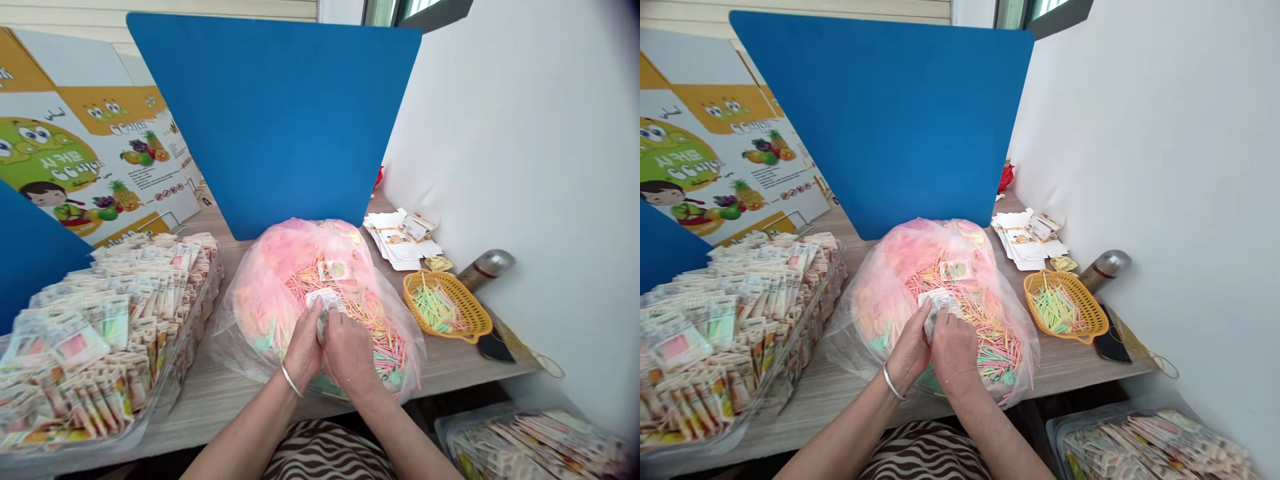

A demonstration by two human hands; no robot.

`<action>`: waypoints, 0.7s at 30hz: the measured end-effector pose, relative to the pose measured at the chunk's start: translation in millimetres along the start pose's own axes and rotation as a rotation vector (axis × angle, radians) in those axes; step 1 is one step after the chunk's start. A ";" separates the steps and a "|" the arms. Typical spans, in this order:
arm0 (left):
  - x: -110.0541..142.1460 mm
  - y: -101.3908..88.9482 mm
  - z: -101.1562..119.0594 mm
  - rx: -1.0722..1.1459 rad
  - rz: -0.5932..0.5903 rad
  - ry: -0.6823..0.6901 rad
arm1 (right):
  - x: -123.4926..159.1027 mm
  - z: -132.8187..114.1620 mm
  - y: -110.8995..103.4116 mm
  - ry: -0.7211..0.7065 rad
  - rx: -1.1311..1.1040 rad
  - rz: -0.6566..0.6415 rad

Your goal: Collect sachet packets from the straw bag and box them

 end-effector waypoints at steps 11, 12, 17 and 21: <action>-32.5 -88.0 33.3 -0.770 0.304 0.217 | -14.2 87.5 9.8 -0.037 -0.225 -0.051; -38.0 -90.1 36.1 -0.914 0.341 0.249 | -22.3 95.4 11.7 -0.051 -0.191 -0.067; -40.3 -76.8 41.5 -1.474 0.439 0.384 | -68.1 82.1 25.3 -0.260 -0.071 -0.084; -24.0 -72.6 34.0 -1.565 0.442 0.325 | -97.1 56.8 50.6 -0.344 0.073 -0.084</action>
Point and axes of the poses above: each hand's wrist, its own x-axis away from the middle knuckle, its own y-axis out of the palm, z = x × y, the point moved 1 cm from there along -x, towards the middle knuckle, and after that the axes turned 6 degrees about -x, right-handed, at the moved point
